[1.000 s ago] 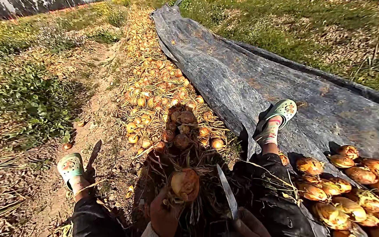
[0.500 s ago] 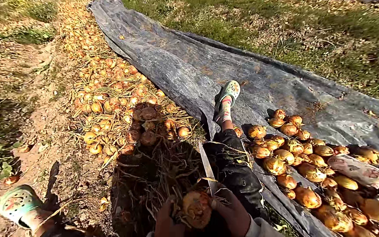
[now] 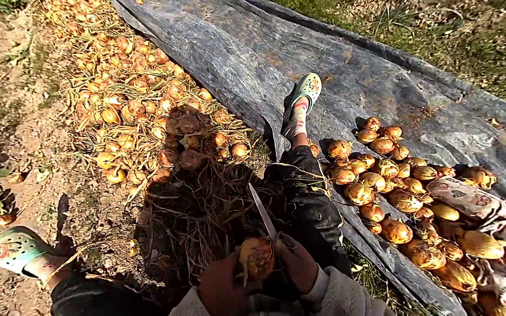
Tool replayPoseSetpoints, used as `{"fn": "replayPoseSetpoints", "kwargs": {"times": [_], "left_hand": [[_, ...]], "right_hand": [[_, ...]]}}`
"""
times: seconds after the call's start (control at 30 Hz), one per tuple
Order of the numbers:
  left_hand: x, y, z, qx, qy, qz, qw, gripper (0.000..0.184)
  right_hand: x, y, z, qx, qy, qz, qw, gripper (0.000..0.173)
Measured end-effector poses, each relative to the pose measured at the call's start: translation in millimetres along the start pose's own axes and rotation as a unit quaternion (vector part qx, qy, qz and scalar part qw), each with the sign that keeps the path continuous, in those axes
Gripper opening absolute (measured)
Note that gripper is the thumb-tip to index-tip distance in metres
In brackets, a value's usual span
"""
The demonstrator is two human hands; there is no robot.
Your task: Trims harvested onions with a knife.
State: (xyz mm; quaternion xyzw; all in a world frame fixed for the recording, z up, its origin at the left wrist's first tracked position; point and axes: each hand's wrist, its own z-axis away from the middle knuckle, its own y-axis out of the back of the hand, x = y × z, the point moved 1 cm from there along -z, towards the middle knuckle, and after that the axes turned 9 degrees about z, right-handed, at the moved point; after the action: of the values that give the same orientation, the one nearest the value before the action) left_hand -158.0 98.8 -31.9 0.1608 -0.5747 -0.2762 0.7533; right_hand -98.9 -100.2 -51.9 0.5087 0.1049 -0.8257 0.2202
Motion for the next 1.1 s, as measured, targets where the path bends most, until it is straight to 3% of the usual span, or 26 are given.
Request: {"fn": "replayPoseSetpoints", "kwargs": {"times": [0.1,0.23,0.3,0.37,0.4,0.43,0.47,0.53,0.6,0.67,0.73,0.77,0.83,0.87,0.9,0.97,1.03,1.1], "left_hand": [[-2,3,-5,0.127,-0.019,-0.026,0.991,0.051],[1,5,-25,0.325,-0.135,-0.049,0.935,0.045],[4,3,-34,0.348,-0.192,-0.102,0.912,0.036],[4,-6,-38,0.292,-0.233,-0.146,0.916,0.027],[4,-12,-37,0.232,-0.237,-0.162,0.929,0.027],[4,-20,-36,0.159,-0.226,-0.172,0.946,0.026],[8,-26,-33,0.068,-0.18,-0.17,0.967,0.025],[18,-31,-35,-0.097,-0.046,-0.152,0.982,0.025],[22,-31,-47,-0.149,0.011,-0.133,0.98,0.027],[33,-29,-64,-0.155,-0.009,-0.112,0.982,0.029],[55,-22,-91,-0.139,-0.086,-0.105,0.981,0.029],[70,-18,-106,-0.113,-0.139,-0.1,0.979,0.027],[97,-18,-133,0.036,-0.279,-0.064,0.958,0.018],[108,-17,-147,0.095,-0.307,-0.038,0.946,0.015],[117,-10,-159,0.109,-0.278,-0.007,0.954,0.018],[111,13,-178,0.084,-0.126,0.066,0.986,0.027],[73,33,-189,0.079,0.001,0.143,0.987,0.042],[22,47,-194,0.075,0.1,0.175,0.977,0.066]], "right_hand": [[-1,-5,-4,-0.022,-0.012,-0.041,0.999,0.028],[3,-3,-17,-0.052,-0.035,-0.091,0.994,0.03],[10,-3,-24,-0.083,-0.041,-0.09,0.992,0.033],[16,-7,-29,-0.082,-0.053,-0.116,0.988,0.057],[19,-10,-30,-0.067,-0.062,-0.151,0.984,0.055],[20,-14,-32,-0.047,-0.085,-0.188,0.977,0.041],[22,-18,-33,-0.022,-0.126,-0.211,0.969,0.036],[32,-25,-37,0.012,-0.212,-0.221,0.952,0.045],[33,-23,-42,0.041,-0.228,-0.2,0.952,0.05],[22,-11,-41,0.108,-0.164,-0.16,0.967,0.043],[9,9,-42,0.217,-0.015,-0.134,0.967,0.022],[2,24,-45,0.259,0.073,-0.123,0.955,0.022],[-18,59,-52,0.32,0.19,-0.107,0.922,0.018],[-32,78,-51,0.342,0.207,-0.11,0.91,0.028],[-42,100,-47,0.336,0.214,-0.114,0.91,0.045],[-43,147,-42,0.277,0.248,-0.13,0.919,0.061],[-33,173,-42,0.203,0.25,-0.158,0.933,0.07],[-30,162,-40,0.155,0.194,-0.176,0.953,0.078]]}}
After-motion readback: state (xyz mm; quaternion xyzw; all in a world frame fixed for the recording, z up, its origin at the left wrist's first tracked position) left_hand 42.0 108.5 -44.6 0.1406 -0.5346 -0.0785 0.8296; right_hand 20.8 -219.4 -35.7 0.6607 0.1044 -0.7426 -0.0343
